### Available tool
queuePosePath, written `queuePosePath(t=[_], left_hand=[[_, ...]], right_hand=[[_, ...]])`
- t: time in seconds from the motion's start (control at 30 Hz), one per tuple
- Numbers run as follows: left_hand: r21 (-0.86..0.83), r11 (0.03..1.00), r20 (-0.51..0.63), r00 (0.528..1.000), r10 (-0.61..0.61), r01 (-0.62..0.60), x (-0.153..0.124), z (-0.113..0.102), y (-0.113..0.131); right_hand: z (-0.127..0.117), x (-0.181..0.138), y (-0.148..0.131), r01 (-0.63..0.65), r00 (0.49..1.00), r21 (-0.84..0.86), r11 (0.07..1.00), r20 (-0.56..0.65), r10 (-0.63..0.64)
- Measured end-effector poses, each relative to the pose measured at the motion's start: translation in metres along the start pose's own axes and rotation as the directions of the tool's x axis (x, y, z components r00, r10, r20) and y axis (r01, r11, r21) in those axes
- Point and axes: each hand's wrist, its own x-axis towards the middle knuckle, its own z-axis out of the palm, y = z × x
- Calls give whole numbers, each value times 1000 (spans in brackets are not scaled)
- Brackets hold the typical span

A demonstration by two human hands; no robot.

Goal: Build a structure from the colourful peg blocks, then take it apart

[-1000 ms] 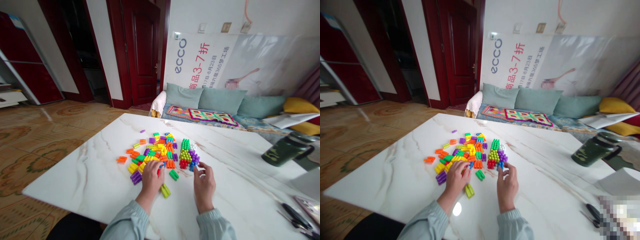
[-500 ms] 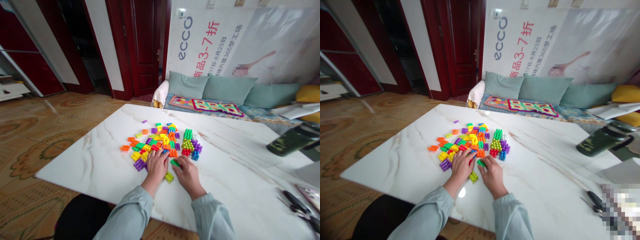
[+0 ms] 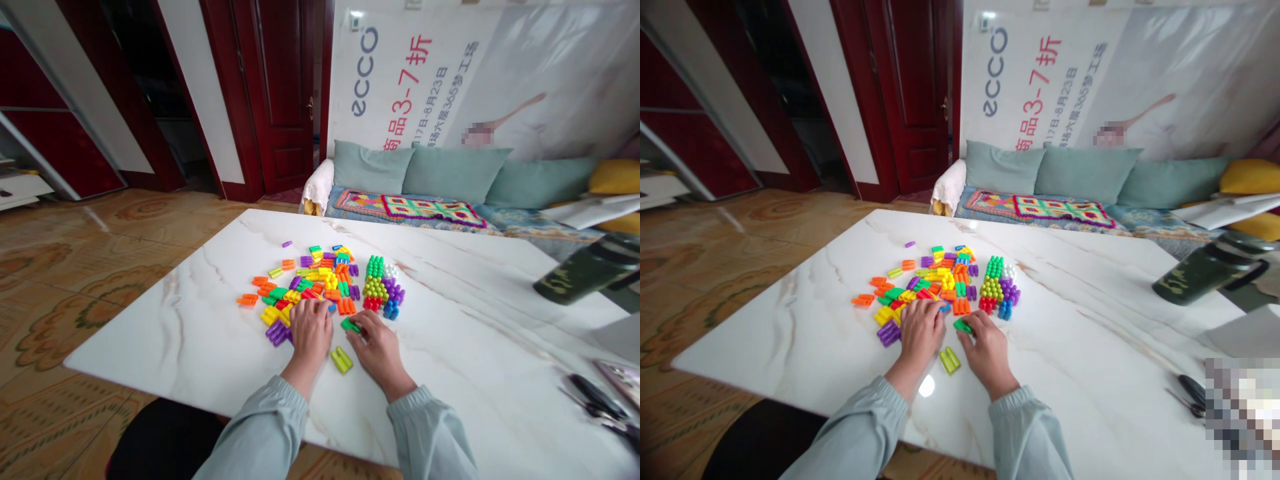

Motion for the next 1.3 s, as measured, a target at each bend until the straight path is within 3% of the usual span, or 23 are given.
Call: queuePosePath(t=[0.13, 0.27, 0.43, 0.73, 0.87, 1.1, 1.17, 1.23, 1.3], left_hand=[[-60, 998, -47, 999, 2, -5, 1, -1, -6], [-249, 960, -108, 989, 105, -129, 1, 0, -10], [-423, 872, -90, 969, 231, -247, -1, 1, -5], [-617, 760, -19, 970, 243, -202, -7, 3, -1], [-645, 738, -31, 971, 237, -200, -6, -1, 2], [-665, 710, -71, 966, 250, -233, -5, -3, 2], [-663, 708, -104, 967, 232, -242, -4, -3, 2], [-656, 716, -133, 970, 202, -239, -3, -4, 1], [-649, 726, -147, 974, 175, -228, -2, -6, 0]], right_hand=[[1, -1, 0, -27, 997, 40, 999, -71, 30], [1, 0, -1, -7, 990, 112, 994, -140, 23], [-1, 0, -2, 90, 990, 178, 980, -119, -70], [3, -3, -2, 120, 992, 259, 958, -74, -105], [6, -5, -2, 81, 994, 209, 975, -85, -65], [5, -4, -10, 162, 984, 257, 953, -113, -137], [4, -3, -9, 173, 978, 280, 944, -162, -131], [1, -2, -4, 136, 956, 286, 948, -291, -49], [-4, -2, 4, 40, 879, 282, 959, -466, 100]])
